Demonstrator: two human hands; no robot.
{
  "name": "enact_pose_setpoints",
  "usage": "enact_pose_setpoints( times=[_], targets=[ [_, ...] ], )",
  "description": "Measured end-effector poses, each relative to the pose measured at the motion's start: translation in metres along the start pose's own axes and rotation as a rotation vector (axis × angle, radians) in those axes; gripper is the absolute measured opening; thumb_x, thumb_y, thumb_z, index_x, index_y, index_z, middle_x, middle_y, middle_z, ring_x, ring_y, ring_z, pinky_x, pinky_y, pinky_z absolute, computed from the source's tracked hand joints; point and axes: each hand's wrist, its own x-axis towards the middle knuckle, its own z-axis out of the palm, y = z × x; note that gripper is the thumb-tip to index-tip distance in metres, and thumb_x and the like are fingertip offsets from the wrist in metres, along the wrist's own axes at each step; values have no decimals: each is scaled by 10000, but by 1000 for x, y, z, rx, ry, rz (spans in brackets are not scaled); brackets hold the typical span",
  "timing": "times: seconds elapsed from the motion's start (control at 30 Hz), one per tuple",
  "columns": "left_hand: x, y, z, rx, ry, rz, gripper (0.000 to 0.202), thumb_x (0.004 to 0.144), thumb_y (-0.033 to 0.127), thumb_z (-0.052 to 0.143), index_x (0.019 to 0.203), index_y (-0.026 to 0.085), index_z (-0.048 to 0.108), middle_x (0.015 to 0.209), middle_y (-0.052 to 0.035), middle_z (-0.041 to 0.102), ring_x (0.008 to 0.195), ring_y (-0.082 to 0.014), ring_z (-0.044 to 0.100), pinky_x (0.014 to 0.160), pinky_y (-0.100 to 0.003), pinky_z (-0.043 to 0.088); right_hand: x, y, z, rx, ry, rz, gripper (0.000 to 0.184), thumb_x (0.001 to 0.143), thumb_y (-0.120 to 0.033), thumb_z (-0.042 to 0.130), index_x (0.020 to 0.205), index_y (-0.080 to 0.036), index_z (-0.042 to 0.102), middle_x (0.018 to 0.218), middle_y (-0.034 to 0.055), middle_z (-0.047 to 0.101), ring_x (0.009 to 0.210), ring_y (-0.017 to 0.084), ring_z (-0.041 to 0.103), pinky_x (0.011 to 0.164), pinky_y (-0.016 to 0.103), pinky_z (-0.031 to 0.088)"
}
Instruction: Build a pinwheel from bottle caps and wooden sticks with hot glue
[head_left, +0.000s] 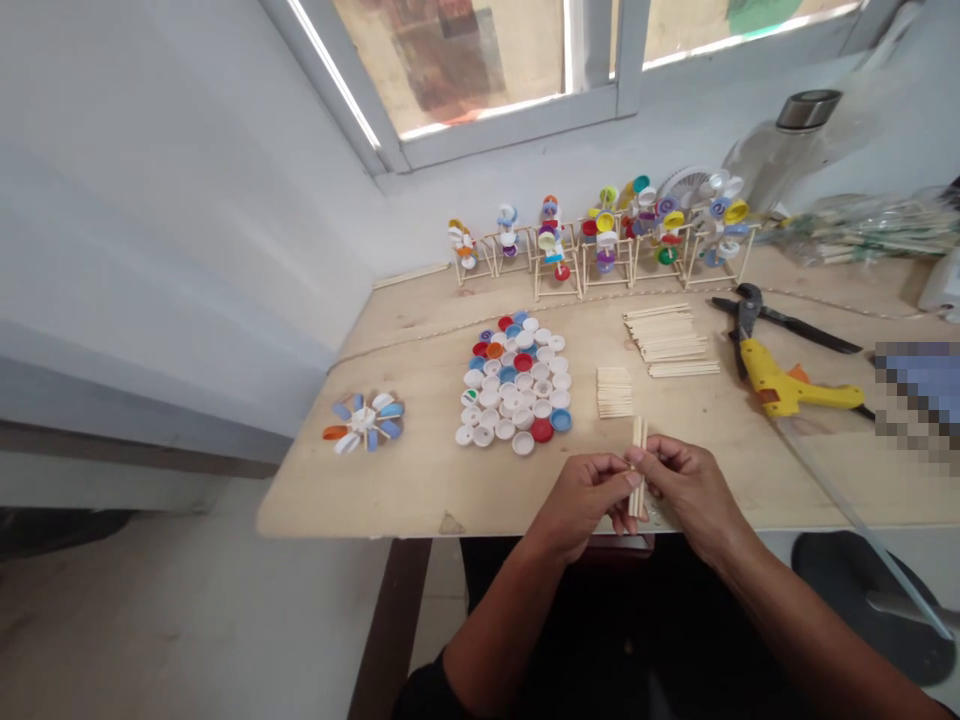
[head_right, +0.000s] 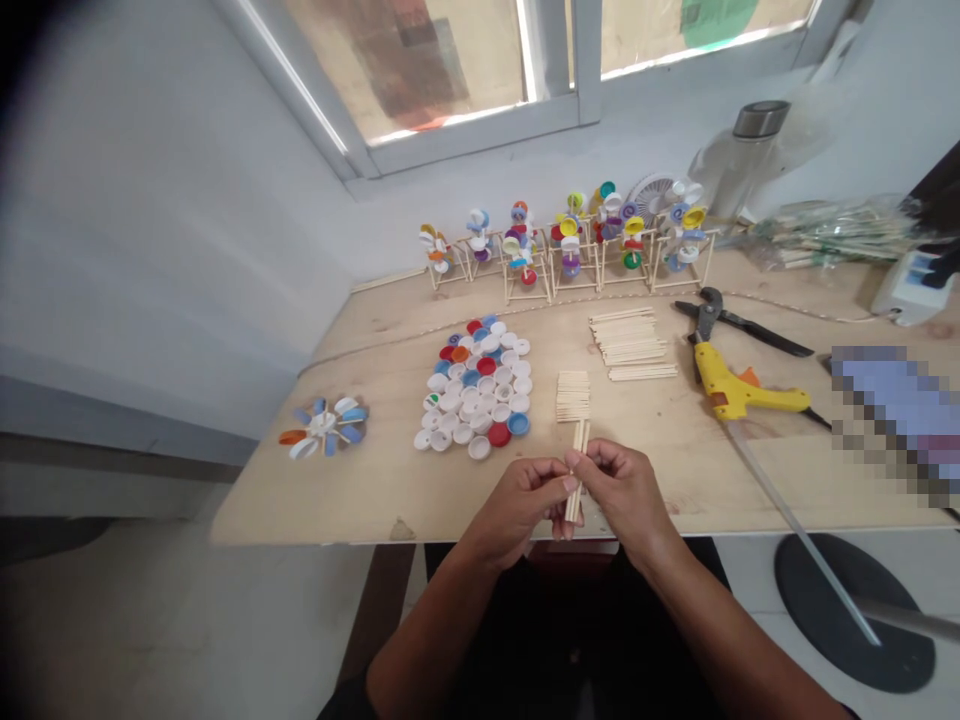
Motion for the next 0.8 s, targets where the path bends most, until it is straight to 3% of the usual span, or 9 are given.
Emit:
enact_pose_setpoints(
  times=[0.23,0.4,0.8],
  targets=[
    [1,2,4,33,62,1,292,697,412,693,672,132,613,486,21,566,389,-82,512,418,-203,373,-1,-4,2,6,38,-44,411,600,-519,760,550,-185,525,402,-58,477,361,78,420,376,210,325],
    [1,0,3,23,48,5,296,682,405,713,688,130,605,527,9,593,410,-81,520,430,-204,380,0,-1,2,97,-11,-38,383,602,-478,779,574,-189,530,428,-46,540,366,114,500,386,226,383],
    [-3,2,3,29,39,19,288,696,399,700,694,125,613,546,4,600,414,-75,518,424,-195,386,0,11,2,83,0,-110,357,620,-472,781,625,-187,567,482,-53,557,380,107,512,395,225,403]
  ],
)
